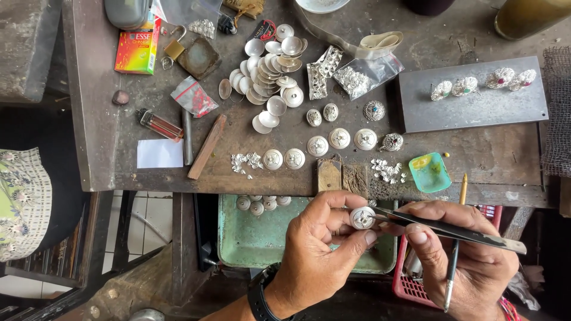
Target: A person is working at a jewelry workbench, applying a substance to small silver decorative components with a brush and using tweezers to manipulate them.
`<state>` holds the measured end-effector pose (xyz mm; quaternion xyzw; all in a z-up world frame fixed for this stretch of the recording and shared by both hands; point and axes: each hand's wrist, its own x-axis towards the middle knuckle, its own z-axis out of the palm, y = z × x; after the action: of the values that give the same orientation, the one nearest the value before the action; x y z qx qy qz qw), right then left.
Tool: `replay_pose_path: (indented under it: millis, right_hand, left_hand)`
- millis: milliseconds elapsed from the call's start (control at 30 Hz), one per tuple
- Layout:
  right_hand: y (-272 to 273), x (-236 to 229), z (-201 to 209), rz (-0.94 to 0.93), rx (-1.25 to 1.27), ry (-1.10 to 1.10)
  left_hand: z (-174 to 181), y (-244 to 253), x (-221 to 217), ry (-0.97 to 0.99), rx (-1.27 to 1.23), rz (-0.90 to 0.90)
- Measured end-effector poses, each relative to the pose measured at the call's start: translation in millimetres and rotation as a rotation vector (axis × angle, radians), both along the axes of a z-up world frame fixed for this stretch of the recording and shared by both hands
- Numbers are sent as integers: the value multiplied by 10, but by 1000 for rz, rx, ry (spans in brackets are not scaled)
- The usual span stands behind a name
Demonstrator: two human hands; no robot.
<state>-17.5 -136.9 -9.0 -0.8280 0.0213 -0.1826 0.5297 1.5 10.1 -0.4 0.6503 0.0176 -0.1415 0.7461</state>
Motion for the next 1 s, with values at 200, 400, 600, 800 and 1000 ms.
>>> replay_pose_path:
  millis: [200, 400, 600, 800, 1000]
  right_hand:
    - [-16, -18, -24, -4, 21, 19]
    - [-8, -13, -14, 4, 23, 20]
    - [-5, -36, -33, -17, 66, 25]
    - [-13, -21, 7, -10, -28, 35]
    - [-21, -21, 13, -2, -63, 28]
  left_hand:
    - [-5, -10, -2, -16, -5, 2]
    - [7, -4, 1, -13, 16, 0]
    - [6, -3, 5, -5, 16, -2]
    - [-15, -1, 0, -7, -10, -10]
    - [-21, 0, -3, -18, -14, -17]
